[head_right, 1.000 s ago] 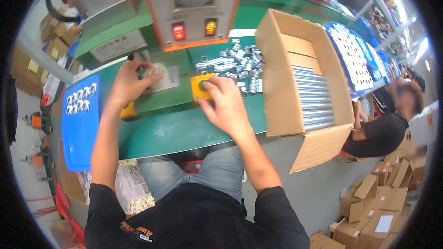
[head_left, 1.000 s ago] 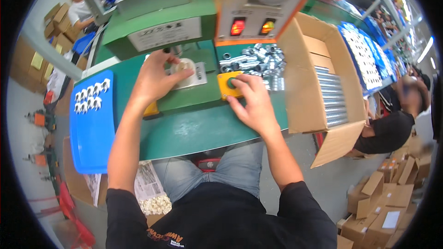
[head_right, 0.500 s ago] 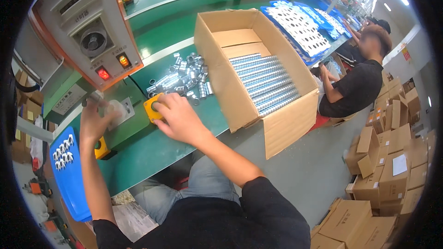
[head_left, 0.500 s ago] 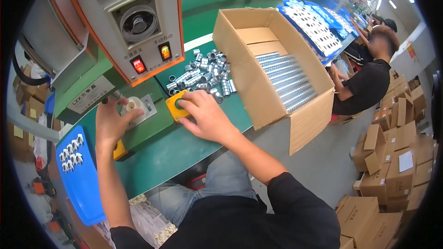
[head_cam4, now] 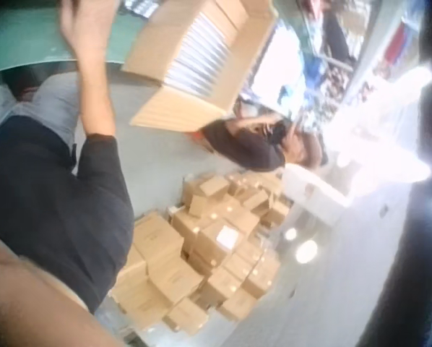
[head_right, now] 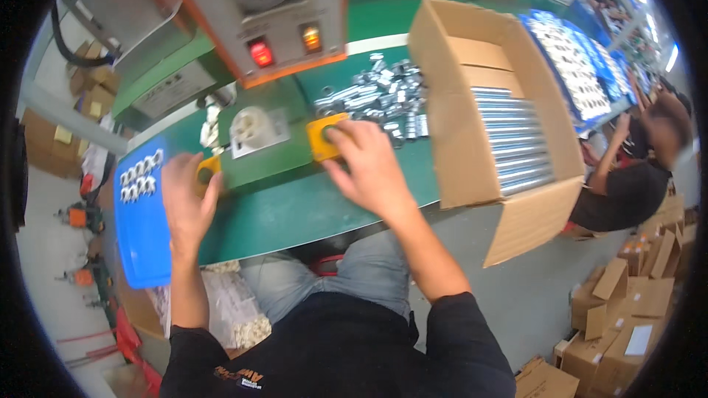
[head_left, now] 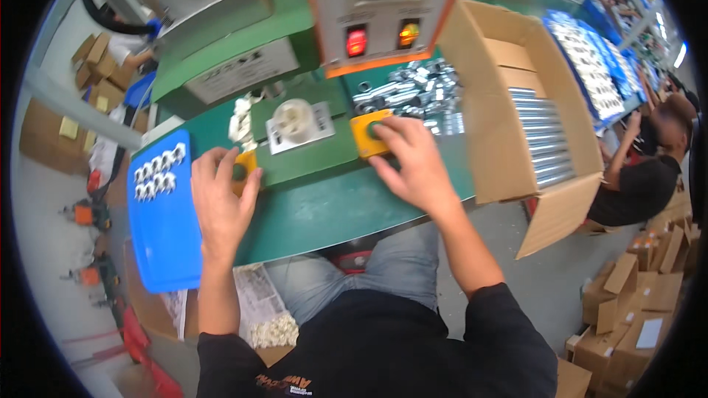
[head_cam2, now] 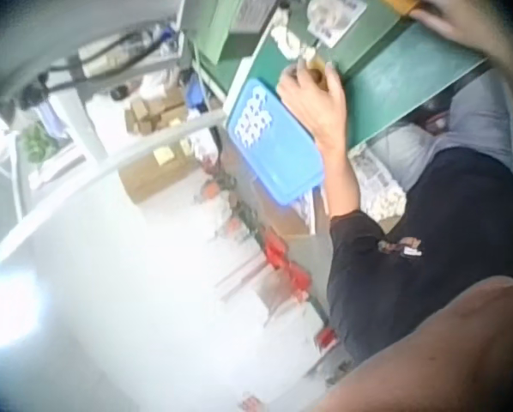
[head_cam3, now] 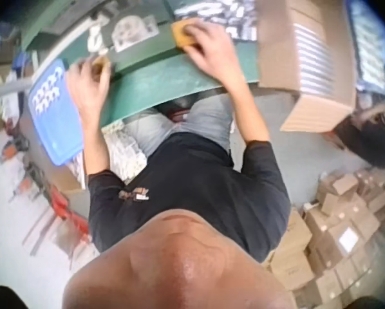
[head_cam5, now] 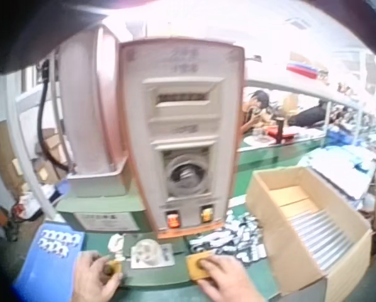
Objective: Assembling small white plastic components using a pneumatic press machine at a factory workstation.
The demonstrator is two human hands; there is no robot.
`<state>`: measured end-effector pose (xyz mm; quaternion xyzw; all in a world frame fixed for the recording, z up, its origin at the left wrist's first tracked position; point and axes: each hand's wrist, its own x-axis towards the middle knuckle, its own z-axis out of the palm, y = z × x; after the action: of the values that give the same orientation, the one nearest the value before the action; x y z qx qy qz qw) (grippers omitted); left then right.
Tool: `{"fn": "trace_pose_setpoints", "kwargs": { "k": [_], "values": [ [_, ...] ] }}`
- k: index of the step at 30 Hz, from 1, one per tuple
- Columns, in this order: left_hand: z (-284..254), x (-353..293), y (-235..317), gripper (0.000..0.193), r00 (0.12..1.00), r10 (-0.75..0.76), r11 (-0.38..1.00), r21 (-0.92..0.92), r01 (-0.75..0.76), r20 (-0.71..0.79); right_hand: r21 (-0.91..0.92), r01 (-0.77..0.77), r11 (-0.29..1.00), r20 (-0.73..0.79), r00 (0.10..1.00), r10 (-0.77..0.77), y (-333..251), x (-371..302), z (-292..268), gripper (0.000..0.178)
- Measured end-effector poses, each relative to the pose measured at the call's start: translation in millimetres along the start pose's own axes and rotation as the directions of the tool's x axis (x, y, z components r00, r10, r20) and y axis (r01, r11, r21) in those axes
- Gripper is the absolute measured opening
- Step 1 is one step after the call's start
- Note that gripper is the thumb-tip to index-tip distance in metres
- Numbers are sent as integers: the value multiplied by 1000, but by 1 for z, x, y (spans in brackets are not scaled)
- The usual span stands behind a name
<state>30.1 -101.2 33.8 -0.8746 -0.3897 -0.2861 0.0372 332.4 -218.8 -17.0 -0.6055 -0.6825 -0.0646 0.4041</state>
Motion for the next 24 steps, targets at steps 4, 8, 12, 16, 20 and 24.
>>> {"fn": "trace_pose_setpoints", "kwargs": {
  "k": [4,8,12,16,20,24],
  "values": [
    [-5,-40,-12,49,998,-36,999,-38,38,56,15,-42,999,11,999,42,-3,-1,7,51],
    [-6,-41,-10,49,995,-64,998,8,63,78,17,-43,999,-5,999,43,-6,-1,13,50],
    [-1,-36,-11,46,993,-68,998,20,66,96,3,-60,998,-1,998,60,-9,0,11,48],
    [-10,-30,-22,44,987,-40,997,-61,51,157,-16,-39,999,24,999,39,-9,5,4,46],
    [-12,-25,-18,43,987,-33,997,-68,44,154,-51,-63,997,103,992,68,-9,10,0,41],
    [-13,-26,-15,42,984,-62,997,-34,68,165,-12,-21,1000,150,988,22,-6,23,-10,35]
  ]
}}
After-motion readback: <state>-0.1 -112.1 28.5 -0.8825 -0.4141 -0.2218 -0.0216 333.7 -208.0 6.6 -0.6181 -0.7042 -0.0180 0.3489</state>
